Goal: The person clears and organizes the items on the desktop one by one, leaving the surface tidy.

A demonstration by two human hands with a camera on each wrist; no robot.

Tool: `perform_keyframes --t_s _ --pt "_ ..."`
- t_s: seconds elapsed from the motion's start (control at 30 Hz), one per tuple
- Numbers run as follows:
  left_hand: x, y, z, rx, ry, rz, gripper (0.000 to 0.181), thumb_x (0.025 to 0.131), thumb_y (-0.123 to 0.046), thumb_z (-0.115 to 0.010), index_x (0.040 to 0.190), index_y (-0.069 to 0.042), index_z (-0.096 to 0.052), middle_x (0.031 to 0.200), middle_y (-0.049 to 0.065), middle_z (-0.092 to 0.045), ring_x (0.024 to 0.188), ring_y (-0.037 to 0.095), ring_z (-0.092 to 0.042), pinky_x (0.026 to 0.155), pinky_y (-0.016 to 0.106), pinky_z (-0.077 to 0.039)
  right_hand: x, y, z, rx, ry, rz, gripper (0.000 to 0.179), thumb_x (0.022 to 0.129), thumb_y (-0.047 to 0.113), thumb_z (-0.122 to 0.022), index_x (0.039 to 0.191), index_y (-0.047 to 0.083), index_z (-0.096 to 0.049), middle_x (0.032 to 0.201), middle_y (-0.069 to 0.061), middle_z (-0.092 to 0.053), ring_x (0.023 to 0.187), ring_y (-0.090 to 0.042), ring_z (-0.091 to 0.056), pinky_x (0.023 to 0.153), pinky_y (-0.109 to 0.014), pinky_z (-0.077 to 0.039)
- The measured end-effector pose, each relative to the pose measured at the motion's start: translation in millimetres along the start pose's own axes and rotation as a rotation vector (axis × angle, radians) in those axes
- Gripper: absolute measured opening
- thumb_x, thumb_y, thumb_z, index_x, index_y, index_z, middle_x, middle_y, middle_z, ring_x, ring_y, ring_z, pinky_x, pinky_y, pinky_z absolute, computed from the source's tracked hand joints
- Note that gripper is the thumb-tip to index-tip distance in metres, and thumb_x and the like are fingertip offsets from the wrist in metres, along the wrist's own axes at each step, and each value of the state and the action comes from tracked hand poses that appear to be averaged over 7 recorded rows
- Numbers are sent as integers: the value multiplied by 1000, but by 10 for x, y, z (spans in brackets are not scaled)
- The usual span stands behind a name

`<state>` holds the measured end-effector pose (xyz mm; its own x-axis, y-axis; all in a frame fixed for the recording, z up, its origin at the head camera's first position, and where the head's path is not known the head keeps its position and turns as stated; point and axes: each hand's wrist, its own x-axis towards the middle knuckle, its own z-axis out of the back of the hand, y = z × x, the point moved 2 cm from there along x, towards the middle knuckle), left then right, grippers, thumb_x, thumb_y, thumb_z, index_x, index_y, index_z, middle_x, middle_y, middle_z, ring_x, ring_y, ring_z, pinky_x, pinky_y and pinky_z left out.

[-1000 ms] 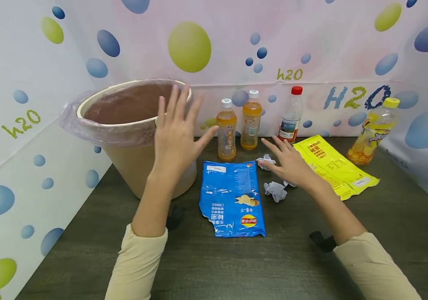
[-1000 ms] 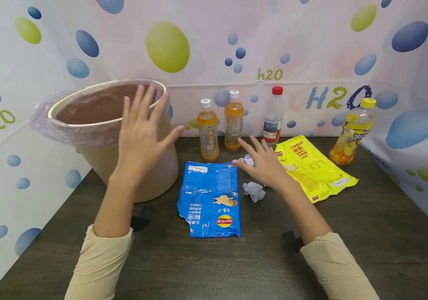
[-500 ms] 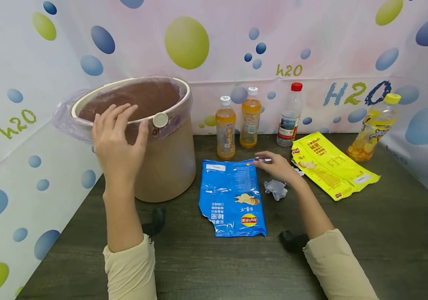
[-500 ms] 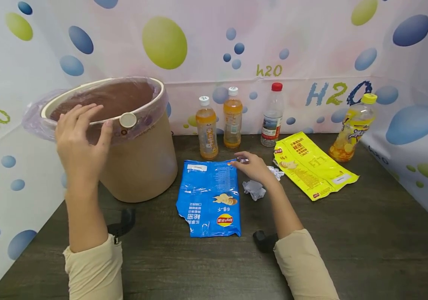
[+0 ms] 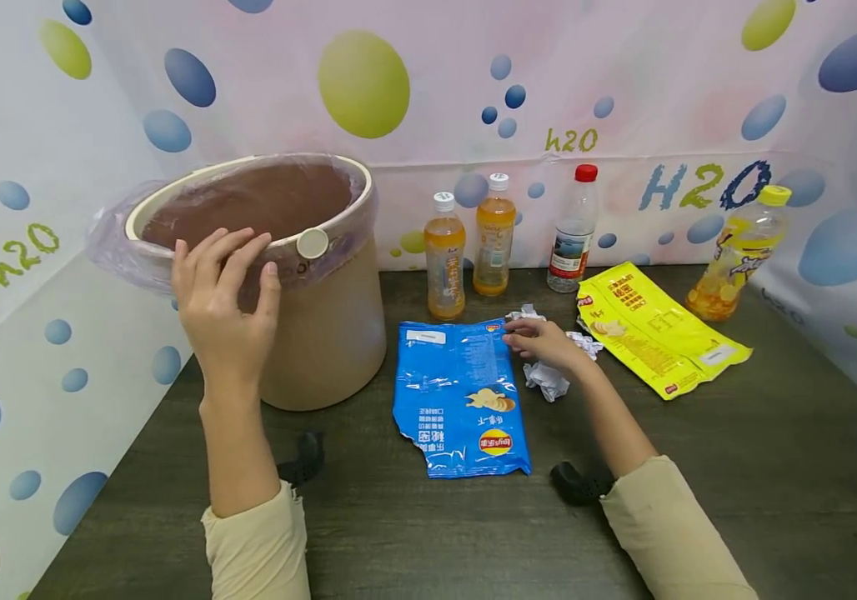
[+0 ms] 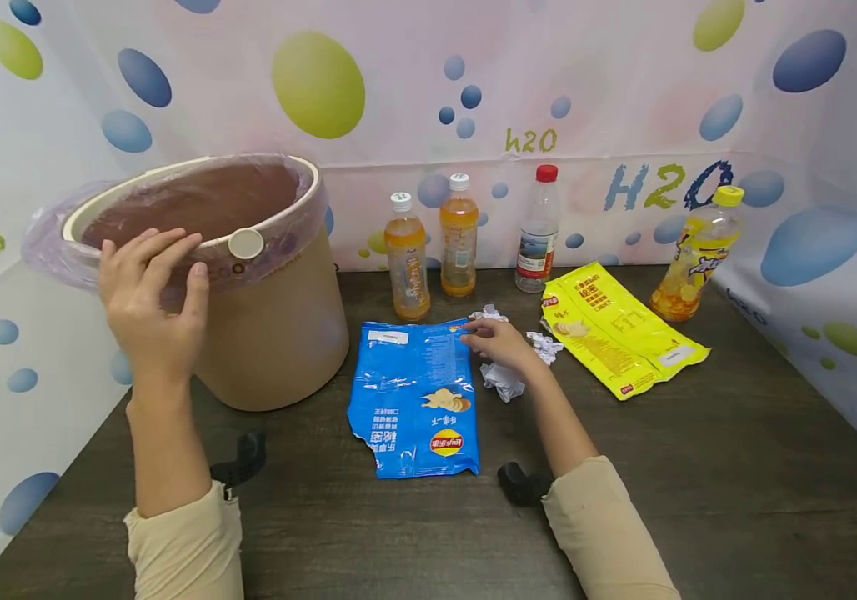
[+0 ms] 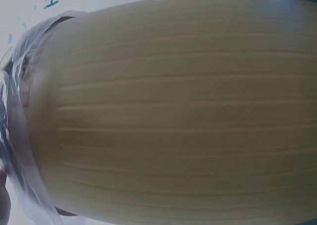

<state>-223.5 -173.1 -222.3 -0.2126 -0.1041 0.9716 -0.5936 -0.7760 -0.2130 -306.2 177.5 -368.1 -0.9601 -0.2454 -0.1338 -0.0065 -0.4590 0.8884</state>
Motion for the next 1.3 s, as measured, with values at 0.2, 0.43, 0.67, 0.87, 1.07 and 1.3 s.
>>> perform_keyframes --t_s 0.2,0.43,0.67,0.87,1.07,1.3 --pt "8 10 29 -11 -19 14 25 81 -17 -56 93 -1 -71 101 12 -64 108 29 -51 106 41 -17 18 4 -50 -51 25 -40 42 96 25 -48 129 0 -48 123 -23 -50 105 -33 -53 85 -38 -46" --pt "-6 35 6 -19 -17 8 25 81 -18 -56 94 -2 -71 101 11 -65 107 29 -51 106 42 -17 13 6 -76 -60 63 -54 43 97 25 -45 126 -7 -49 123 -25 -49 107 -34 -52 88 -41 -43" --pt "-7 40 9 -16 -18 4 25 81 -19 -56 94 -3 -71 101 11 -64 107 29 -51 106 42 -17 -6 45 -40 -29 -4 -39 36 95 18 -50 124 -3 -53 120 -23 -52 102 -33 -56 86 -39 -46" --pt "-14 49 7 -21 -23 7 26 81 -20 -56 95 -3 -71 101 11 -64 108 28 -51 106 41 -16 -20 93 -12 8 -43 -20 36 91 10 -56 126 1 -52 125 -22 -46 88 -29 -59 75 -35 -52" --pt "-23 53 11 -22 -18 11 27 82 -21 -56 96 -3 -71 102 10 -64 109 27 -51 106 41 -17 -42 126 3 50 -64 -16 38 90 5 -56 127 2 -51 128 -22 -43 83 -29 -58 70 -33 -53" --pt "-26 53 20 -19 -11 10 28 83 -23 -55 97 -5 -71 103 9 -64 110 25 -50 107 41 -17 -69 122 15 99 -31 -13 39 92 5 -53 131 2 -48 133 -23 -40 101 -35 -53 78 -36 -51"
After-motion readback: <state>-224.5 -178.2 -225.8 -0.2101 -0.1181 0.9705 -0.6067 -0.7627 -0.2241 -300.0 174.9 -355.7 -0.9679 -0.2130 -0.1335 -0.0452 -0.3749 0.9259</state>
